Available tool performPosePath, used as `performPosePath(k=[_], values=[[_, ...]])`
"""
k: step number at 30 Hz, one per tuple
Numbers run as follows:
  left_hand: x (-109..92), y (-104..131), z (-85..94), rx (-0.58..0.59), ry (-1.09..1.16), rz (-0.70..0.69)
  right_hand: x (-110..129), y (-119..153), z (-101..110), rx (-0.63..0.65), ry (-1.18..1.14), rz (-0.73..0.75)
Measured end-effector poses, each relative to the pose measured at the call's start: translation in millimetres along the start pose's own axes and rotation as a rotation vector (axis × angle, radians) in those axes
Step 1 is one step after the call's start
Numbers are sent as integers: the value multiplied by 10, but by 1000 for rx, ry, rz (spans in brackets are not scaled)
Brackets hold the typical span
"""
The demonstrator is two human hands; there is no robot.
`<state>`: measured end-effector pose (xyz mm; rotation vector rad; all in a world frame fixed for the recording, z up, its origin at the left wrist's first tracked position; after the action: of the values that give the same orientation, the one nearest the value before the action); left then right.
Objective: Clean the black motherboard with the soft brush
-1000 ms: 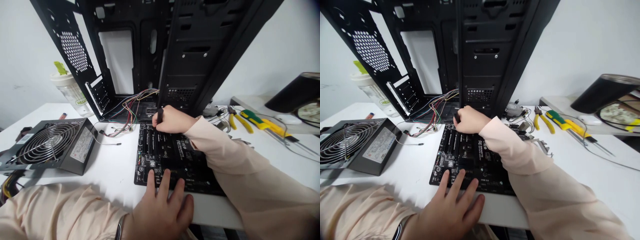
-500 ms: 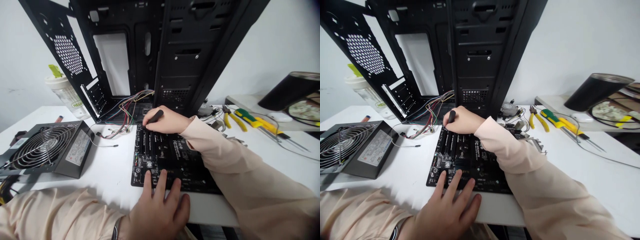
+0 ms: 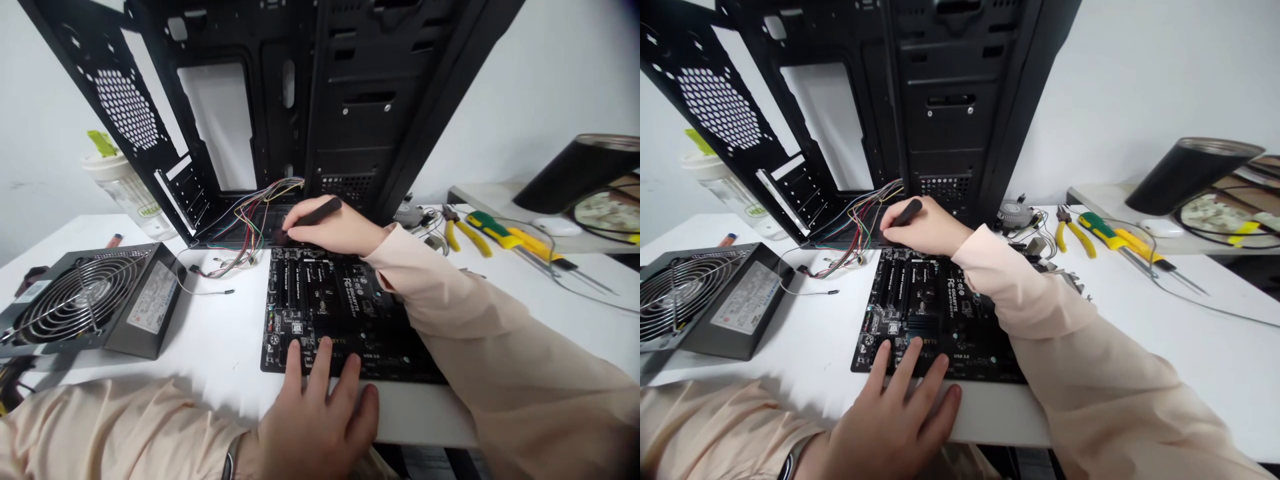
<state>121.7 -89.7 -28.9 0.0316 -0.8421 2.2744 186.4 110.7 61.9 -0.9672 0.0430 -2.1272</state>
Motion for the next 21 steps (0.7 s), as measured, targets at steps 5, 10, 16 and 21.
performPosePath(k=[5,10,16,21], values=[[3,10,10,26,-1,-15,-25,21,-37,139,86,-68],[-6,26,-8,36,1,-13,40,14,-22,66,-22,-42],[-16,40,-26,40,-4,-12,43,37,-30,175,80,-113],[-8,30,-21,6,-9,0,76,22,-9,106,-75,-64]])
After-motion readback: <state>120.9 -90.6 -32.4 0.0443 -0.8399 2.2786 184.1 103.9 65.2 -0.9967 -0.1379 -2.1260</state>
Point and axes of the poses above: each hand's wrist, its own y-axis away from the middle knuckle, its own z-axis out of the back of the hand, x = y × z, the point moved 2 cm from there along -y, towards the middle knuckle, and after that the axes turned 1 degree about -x, right-handed, at the moved point
